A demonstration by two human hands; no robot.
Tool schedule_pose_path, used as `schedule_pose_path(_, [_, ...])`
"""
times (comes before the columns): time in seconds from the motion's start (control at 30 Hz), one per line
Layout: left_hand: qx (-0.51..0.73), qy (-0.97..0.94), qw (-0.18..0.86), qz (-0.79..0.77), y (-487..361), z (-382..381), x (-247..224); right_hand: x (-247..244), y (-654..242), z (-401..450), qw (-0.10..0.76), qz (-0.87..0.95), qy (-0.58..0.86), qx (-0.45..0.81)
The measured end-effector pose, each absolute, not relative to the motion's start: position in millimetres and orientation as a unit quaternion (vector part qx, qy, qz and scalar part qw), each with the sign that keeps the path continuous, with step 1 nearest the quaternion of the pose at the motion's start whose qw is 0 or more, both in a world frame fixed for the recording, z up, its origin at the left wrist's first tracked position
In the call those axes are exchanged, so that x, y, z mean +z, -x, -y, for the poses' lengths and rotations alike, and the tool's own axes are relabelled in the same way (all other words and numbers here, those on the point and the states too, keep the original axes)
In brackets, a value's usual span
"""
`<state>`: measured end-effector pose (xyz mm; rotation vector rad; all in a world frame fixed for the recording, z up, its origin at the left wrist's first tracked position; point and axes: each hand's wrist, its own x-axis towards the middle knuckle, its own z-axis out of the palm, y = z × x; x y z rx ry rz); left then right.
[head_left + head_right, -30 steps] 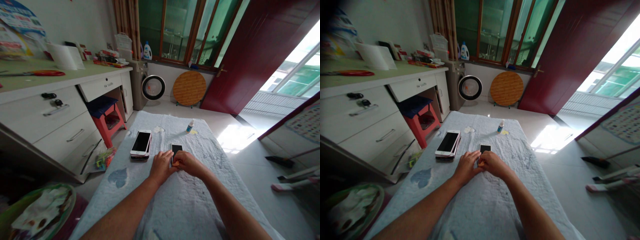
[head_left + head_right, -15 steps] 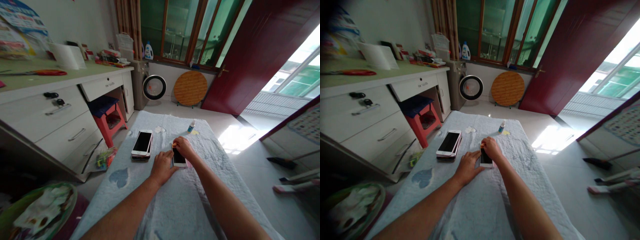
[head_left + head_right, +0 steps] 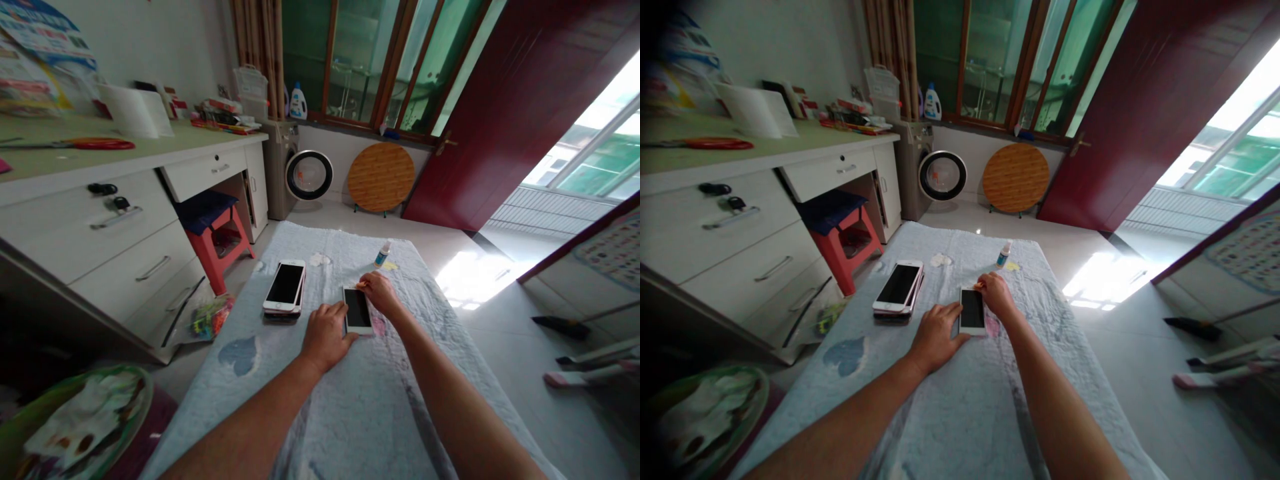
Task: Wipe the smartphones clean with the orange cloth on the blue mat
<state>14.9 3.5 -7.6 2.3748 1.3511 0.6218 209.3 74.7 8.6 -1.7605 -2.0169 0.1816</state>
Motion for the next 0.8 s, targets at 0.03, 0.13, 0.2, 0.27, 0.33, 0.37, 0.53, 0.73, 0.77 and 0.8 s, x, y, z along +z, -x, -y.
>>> schedule_pose_path(0.03, [0.219, -0.835, 0.169, -0.475, -14.8, -3.4, -7.5, 8.7, -210.8, -72.0, 0.228, 0.734, 0.635, 0.069])
schedule_pose_path(0.13, [0.220, -0.835, 0.170, -0.474, -14.6, -3.2, -7.4, 9.9, -211.0, -60.3, 0.222, 0.741, 0.627, 0.088])
schedule_pose_path(0.2, [0.218, -0.836, 0.171, -0.474, -14.2, -3.2, -7.6, 11.6, -209.4, -49.5, 0.220, 0.746, 0.620, 0.105])
schedule_pose_path(0.27, [0.217, -0.835, 0.173, -0.475, -13.7, -3.4, -8.2, 13.8, -207.9, -36.8, 0.217, 0.751, 0.612, 0.121])
schedule_pose_path(0.33, [0.214, -0.833, 0.174, -0.479, -13.2, -3.7, -8.6, 16.3, -207.2, -23.4, 0.213, 0.756, 0.603, 0.137])
schedule_pose_path(0.37, [0.212, -0.833, 0.174, -0.480, -13.1, -3.7, -8.7, 17.7, -207.2, -16.9, 0.209, 0.759, 0.599, 0.146])
schedule_pose_path(0.53, [0.205, -0.836, 0.171, -0.478, -13.0, -3.6, -7.0, 27.4, -206.3, 9.0, 0.188, 0.775, 0.575, 0.180])
schedule_pose_path(0.73, [0.202, -0.835, 0.170, -0.482, -14.1, -4.4, -4.0, 38.9, -185.4, 17.5, 0.181, 0.792, 0.542, 0.216])
schedule_pose_path(0.77, [0.201, -0.834, 0.172, -0.484, -14.4, -4.4, -3.3, 39.3, -180.4, 16.7, 0.181, 0.794, 0.537, 0.220])
schedule_pose_path(0.8, [0.199, -0.833, 0.174, -0.486, -14.7, -4.4, -2.6, 39.1, -175.7, 15.5, 0.182, 0.796, 0.533, 0.222])
